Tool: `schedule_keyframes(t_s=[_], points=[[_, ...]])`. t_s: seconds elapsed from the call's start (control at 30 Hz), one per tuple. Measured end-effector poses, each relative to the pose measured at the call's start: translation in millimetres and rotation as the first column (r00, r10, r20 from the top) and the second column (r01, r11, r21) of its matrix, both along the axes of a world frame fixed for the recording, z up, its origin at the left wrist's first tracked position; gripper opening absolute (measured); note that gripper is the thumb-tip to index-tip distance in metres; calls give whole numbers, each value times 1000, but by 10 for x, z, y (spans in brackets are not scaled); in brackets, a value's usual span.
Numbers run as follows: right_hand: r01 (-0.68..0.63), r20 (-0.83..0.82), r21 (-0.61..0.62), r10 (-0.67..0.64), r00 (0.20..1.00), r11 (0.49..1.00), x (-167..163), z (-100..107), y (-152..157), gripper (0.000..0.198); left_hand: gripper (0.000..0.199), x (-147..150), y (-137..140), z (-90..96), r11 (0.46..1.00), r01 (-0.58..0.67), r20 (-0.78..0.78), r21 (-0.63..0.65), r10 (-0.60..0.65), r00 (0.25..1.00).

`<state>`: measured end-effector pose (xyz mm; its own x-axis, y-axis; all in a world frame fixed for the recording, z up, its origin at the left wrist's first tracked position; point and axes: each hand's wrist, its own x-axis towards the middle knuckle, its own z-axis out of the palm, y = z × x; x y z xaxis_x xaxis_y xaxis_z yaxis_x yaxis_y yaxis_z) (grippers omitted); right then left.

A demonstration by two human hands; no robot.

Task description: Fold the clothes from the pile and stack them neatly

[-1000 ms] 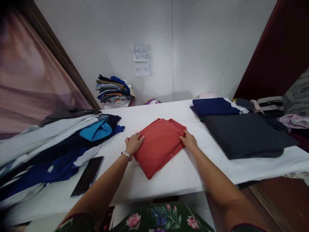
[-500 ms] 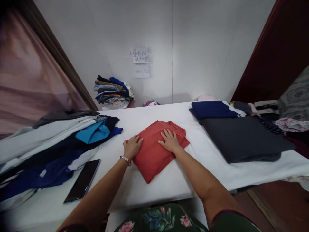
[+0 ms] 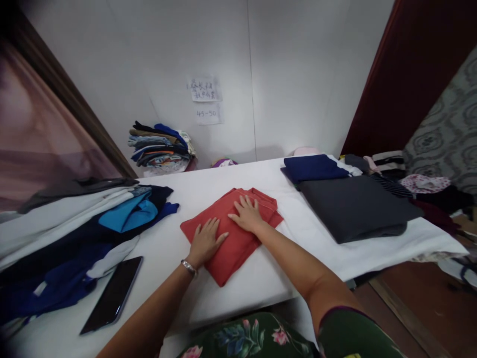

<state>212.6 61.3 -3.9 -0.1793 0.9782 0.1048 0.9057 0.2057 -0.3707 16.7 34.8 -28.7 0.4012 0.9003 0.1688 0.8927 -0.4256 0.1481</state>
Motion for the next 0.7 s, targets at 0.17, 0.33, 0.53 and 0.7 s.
schedule_keyframes(t_s=[0.17,0.33,0.53,0.7], points=[[-145,-11,91,147,989,985,-230,-37,66,73,59,-15,26,3,1000,2,38,-12,-2,999],[-158,-27,-66,156,987,985,-209,-245,99,68,60,13,12,28,1000,10,54,-28,-9,998],[-49,-182,62,60,981,997,214,-214,-307,58,47,-63,53,66,994,-53,321,-100,83,944],[354,-276,125,-310,910,927,1002,-418,-655,49,46,-328,-117,39,941,-305,664,-148,323,674]])
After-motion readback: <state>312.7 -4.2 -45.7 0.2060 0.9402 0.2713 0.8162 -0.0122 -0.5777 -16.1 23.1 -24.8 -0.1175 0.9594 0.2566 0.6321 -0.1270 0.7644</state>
